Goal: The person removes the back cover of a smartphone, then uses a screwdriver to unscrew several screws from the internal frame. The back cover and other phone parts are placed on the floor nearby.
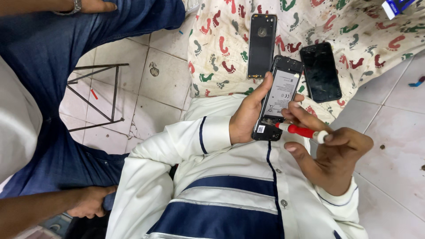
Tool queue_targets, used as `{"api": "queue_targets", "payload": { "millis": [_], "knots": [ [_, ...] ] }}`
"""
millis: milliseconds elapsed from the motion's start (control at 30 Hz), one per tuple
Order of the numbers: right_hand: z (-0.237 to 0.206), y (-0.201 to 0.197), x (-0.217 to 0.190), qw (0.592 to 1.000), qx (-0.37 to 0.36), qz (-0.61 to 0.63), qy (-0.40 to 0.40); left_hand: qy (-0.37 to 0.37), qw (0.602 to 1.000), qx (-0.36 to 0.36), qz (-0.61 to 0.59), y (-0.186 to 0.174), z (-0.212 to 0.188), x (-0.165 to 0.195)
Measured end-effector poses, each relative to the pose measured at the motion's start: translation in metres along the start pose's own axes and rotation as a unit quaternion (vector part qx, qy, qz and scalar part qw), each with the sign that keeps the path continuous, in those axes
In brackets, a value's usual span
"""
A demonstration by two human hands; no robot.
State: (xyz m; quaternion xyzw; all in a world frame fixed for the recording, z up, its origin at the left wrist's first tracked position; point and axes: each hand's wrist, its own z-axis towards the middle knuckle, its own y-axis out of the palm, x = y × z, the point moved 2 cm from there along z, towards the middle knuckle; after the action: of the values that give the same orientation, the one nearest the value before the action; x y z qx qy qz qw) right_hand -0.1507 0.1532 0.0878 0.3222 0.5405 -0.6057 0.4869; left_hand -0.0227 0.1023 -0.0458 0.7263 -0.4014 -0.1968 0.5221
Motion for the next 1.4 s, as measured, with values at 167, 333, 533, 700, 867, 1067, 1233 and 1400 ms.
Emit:
{"api": "queue_targets", "payload": {
  "millis": [167, 333, 533, 700, 867, 1067, 1233, 1400],
  "knots": [
    [0.000, 0.000, 0.004, 0.999, 0.026, 0.001, -0.028, 0.004, 0.993, -0.110, -0.031, -0.007, -0.003, -0.003],
    [0.005, -0.002, 0.008, 0.998, -0.021, 0.057, 0.022, -0.006, 1.000, 0.013, 0.011, -0.003, 0.000, 0.001],
    [0.008, 0.000, 0.007, 0.996, -0.058, 0.051, -0.052, -0.019, 1.000, 0.006, 0.016, 0.009, -0.003, 0.007],
    [0.004, -0.004, 0.010, 0.998, -0.050, 0.022, -0.023, -0.025, 0.998, 0.054, 0.012, 0.000, -0.002, 0.007],
    [0.004, -0.005, 0.010, 0.999, -0.026, -0.028, -0.011, -0.009, 0.998, -0.055, -0.018, -0.002, -0.002, 0.006],
    [0.011, -0.003, 0.009, 0.997, -0.061, 0.005, -0.045, 0.005, 0.999, -0.032, 0.022, -0.001, 0.000, 0.009],
    [0.008, -0.001, 0.004, 0.990, -0.105, -0.024, -0.088, -0.006, 0.999, -0.007, 0.035, 0.004, -0.001, 0.012],
    [0.016, -0.022, 0.019, 0.992, 0.073, 0.099, -0.039, -0.064, 0.989, -0.082, 0.106, 0.015, 0.003, 0.014]
  ]
}}
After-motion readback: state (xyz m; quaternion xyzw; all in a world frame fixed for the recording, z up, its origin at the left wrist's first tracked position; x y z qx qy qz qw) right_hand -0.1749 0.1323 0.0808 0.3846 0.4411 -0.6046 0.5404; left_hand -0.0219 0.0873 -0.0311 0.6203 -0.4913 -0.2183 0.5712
